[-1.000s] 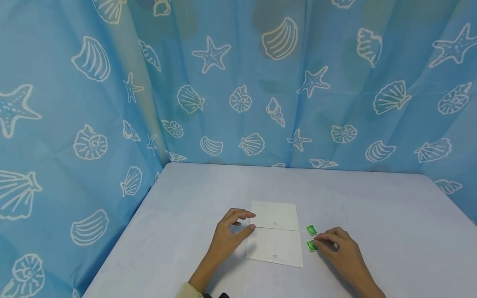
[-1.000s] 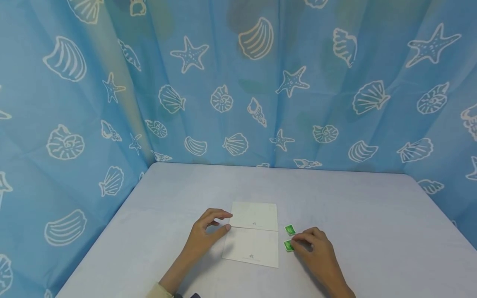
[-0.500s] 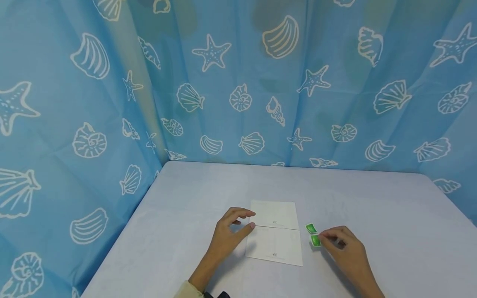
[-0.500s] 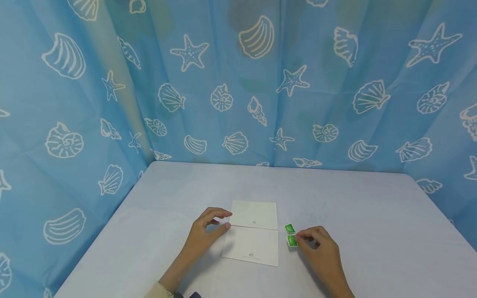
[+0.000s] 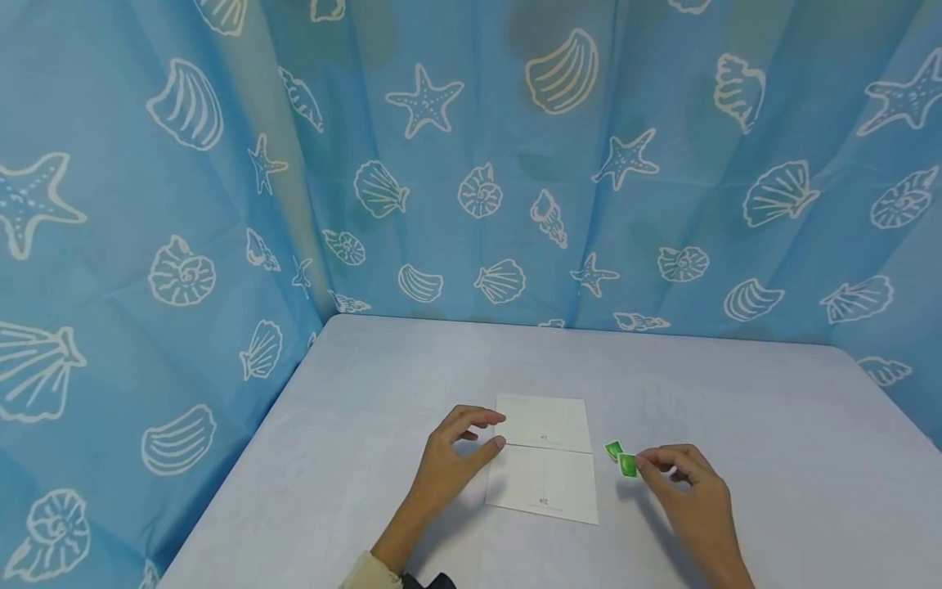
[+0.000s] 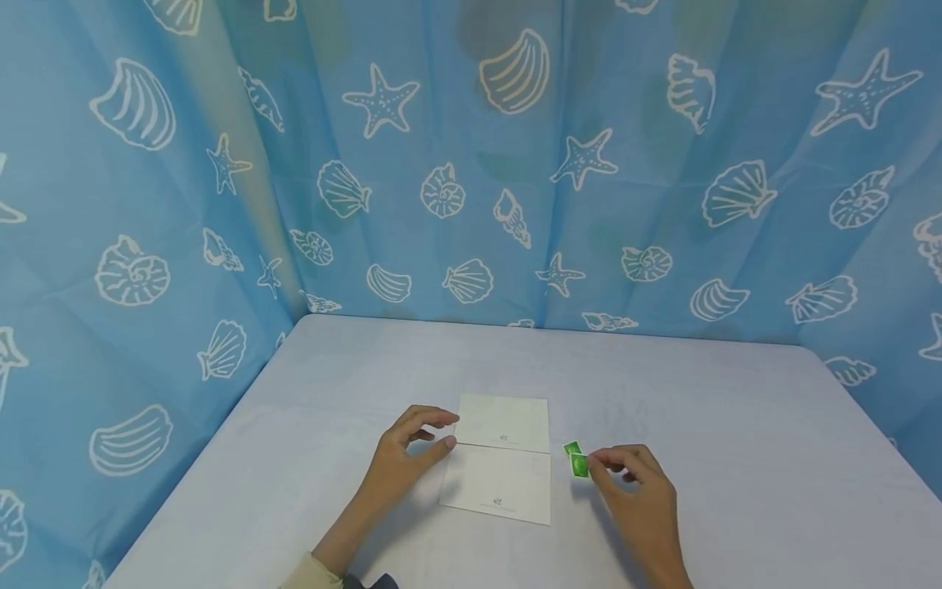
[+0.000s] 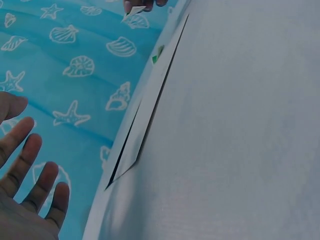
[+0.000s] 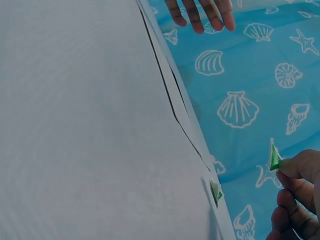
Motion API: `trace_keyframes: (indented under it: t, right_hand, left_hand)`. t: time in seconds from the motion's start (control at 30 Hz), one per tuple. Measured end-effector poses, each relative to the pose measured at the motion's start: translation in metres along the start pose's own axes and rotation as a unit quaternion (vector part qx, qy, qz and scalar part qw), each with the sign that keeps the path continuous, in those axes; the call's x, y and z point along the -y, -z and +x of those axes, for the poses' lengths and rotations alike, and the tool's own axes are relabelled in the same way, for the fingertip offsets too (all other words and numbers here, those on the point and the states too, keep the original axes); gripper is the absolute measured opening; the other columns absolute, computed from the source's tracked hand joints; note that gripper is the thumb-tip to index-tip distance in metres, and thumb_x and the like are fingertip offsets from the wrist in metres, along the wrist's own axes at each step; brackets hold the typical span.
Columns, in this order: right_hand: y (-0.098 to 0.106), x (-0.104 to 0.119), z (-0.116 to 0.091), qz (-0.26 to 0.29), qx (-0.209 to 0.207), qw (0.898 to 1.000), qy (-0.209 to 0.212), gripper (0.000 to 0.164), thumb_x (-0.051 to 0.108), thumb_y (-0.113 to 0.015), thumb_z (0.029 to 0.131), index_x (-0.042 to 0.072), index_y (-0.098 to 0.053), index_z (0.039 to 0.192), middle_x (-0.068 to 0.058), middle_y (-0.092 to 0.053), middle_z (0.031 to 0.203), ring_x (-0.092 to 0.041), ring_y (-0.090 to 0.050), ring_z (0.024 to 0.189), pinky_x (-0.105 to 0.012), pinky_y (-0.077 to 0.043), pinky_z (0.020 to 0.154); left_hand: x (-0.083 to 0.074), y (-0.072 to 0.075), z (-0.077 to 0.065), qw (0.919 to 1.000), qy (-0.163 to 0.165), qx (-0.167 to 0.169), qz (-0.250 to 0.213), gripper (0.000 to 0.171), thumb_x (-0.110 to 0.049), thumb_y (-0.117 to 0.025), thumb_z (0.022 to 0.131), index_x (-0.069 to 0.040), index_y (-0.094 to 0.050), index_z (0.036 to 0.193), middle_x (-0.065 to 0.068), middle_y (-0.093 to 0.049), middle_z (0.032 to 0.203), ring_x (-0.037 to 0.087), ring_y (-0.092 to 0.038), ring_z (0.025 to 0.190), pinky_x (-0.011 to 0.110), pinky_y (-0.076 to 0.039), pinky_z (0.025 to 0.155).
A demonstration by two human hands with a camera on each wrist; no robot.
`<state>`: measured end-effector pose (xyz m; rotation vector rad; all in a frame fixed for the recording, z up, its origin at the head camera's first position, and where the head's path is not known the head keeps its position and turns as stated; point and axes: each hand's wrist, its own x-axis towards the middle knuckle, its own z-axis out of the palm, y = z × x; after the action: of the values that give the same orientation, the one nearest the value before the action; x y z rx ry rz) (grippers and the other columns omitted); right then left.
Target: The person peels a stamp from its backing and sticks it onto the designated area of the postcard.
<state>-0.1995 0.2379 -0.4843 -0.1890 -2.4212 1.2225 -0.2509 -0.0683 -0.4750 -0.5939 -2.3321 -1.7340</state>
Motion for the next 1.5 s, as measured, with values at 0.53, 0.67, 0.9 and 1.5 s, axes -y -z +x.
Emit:
trace_keyframes:
  t: [0.53, 0.67, 0.9, 1.5]
  right_hand:
    - [-0.007, 0.014, -0.005, 0.027, -0.032, 0.999, -0.01, 0.016, 0.029, -0.078, 0.089, 0.013, -0.076, 0.091, 0.004, -0.063, 0.1, -0.007, -0.051, 0.092, -0.024, -0.038, 0.079]
    - [-0.008, 0.014, -0.006, 0.029, -0.032, 0.999, -0.006, 0.014, 0.028, -0.079, 0.089, 0.014, -0.076, 0.09, 0.004, -0.063, 0.1, -0.008, -0.051, 0.092, -0.023, -0.037, 0.078]
    - [-0.01, 0.019, -0.009, 0.035, -0.033, 0.999, -0.004, 0.013, 0.027, -0.079, 0.089, 0.014, -0.076, 0.089, 0.005, -0.063, 0.099, -0.007, -0.051, 0.093, -0.024, -0.038, 0.081]
    - [-0.013, 0.027, -0.008, 0.032, -0.043, 0.998, 0.028, 0.009, 0.021, -0.08, 0.088, 0.014, -0.075, 0.088, 0.008, -0.062, 0.098, -0.006, -0.052, 0.092, -0.02, -0.037, 0.081]
  left_hand:
    - [-0.028, -0.006, -0.005, 0.9997, -0.002, 0.011, -0.021, 0.027, -0.008, -0.073, 0.09, -0.01, -0.07, 0.118, 0.002, -0.064, 0.119, 0.025, -0.056, 0.111, 0.05, -0.047, 0.095]
    - [-0.042, -0.003, -0.008, 0.9994, 0.001, 0.022, -0.028, 0.027, -0.007, -0.073, 0.091, -0.008, -0.07, 0.118, 0.005, -0.064, 0.118, 0.026, -0.056, 0.112, 0.05, -0.047, 0.095]
    - [-0.044, -0.005, -0.01, 0.9991, -0.009, 0.027, -0.03, 0.027, -0.007, -0.073, 0.091, -0.007, -0.07, 0.117, 0.007, -0.064, 0.118, 0.027, -0.056, 0.111, 0.05, -0.047, 0.095]
    - [-0.048, -0.01, -0.012, 0.9991, -0.004, 0.038, -0.021, 0.026, -0.009, -0.073, 0.091, -0.008, -0.071, 0.117, 0.006, -0.064, 0.119, 0.024, -0.057, 0.112, 0.047, -0.048, 0.095]
